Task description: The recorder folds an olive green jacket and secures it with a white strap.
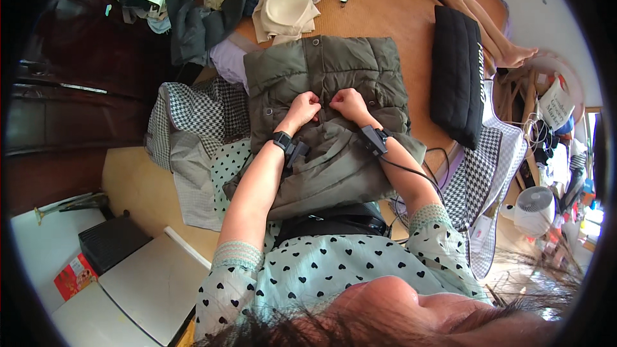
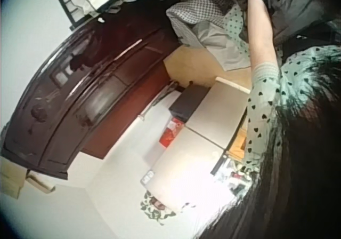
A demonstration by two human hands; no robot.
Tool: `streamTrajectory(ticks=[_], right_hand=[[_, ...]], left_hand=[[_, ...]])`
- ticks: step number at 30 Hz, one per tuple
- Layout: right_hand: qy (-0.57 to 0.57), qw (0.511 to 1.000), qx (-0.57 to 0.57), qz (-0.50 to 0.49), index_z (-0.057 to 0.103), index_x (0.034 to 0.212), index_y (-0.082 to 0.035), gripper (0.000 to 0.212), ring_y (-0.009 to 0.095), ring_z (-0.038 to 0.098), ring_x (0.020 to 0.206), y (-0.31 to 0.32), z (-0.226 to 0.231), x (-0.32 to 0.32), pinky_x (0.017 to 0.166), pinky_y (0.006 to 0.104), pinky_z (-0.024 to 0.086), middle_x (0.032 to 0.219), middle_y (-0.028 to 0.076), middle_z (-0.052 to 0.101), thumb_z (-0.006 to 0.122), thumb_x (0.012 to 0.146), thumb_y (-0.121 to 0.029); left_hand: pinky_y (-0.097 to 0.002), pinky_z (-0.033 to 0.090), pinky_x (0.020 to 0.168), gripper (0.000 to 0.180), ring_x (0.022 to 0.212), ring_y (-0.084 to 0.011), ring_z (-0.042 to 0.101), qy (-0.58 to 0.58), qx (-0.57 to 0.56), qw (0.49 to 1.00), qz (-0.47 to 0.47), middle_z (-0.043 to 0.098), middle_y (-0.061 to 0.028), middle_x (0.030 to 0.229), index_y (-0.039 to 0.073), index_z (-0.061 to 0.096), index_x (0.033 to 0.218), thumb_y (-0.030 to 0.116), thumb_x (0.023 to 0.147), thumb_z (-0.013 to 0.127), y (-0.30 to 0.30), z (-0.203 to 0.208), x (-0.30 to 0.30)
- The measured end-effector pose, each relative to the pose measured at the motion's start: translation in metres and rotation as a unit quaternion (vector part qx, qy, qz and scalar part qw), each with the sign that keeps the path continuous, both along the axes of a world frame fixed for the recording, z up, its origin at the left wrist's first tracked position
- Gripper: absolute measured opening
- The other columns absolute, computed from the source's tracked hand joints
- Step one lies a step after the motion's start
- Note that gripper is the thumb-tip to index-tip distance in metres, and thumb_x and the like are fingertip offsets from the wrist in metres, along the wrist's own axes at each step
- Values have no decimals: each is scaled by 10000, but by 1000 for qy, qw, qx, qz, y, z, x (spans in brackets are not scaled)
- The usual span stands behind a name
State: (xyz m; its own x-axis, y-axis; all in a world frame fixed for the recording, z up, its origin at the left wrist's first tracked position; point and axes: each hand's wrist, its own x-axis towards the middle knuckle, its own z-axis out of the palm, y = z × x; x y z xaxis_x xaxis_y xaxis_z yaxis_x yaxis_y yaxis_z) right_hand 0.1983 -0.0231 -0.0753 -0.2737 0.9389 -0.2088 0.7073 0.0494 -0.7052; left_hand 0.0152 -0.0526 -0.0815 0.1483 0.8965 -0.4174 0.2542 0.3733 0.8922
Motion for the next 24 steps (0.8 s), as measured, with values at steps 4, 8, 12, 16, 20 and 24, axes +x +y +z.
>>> streamTrajectory(ticks=[4,8,12,16,20,24], right_hand=[[62,998,-26,-19,697,778,-18,167,160,634,617,1,-8,3,594,311,497,663,99,660,739,684,-150],[80,994,-73,-21,705,768,-40,174,216,654,669,3,-6,0,642,340,503,688,111,666,752,667,-173],[116,987,-102,-38,700,768,-17,172,176,639,626,4,-12,4,610,316,495,654,100,659,747,677,-155],[132,986,-99,-35,690,762,-16,159,171,632,615,1,-6,2,589,314,488,641,101,651,736,684,-147],[150,987,-49,-17,675,753,-17,147,173,628,613,-3,-8,1,580,323,482,636,100,640,727,691,-140],[143,990,-20,9,657,752,-16,144,198,630,620,-10,5,-1,580,336,479,650,109,639,716,703,-139]], left_hand=[[-329,490,506,191,614,-163,626,93,-7,996,3,614,-97,708,-27,560,879,143,820,626,-2,27,11],[-318,465,469,203,512,-166,604,298,233,924,-49,601,-115,653,2,546,803,173,824,652,-6,-11,4],[-300,423,417,210,467,-133,561,87,120,987,-54,544,-64,590,25,490,739,132,853,630,-6,1,1],[-268,406,405,223,464,-103,538,46,92,994,-34,512,-32,575,30,454,712,89,859,612,-9,11,4],[-244,396,395,211,468,-87,531,13,75,996,-36,519,-17,581,39,460,709,73,859,605,-8,6,5],[-243,399,399,204,468,-87,528,27,86,995,-37,521,-17,577,39,466,707,66,858,601,-11,4,4]])
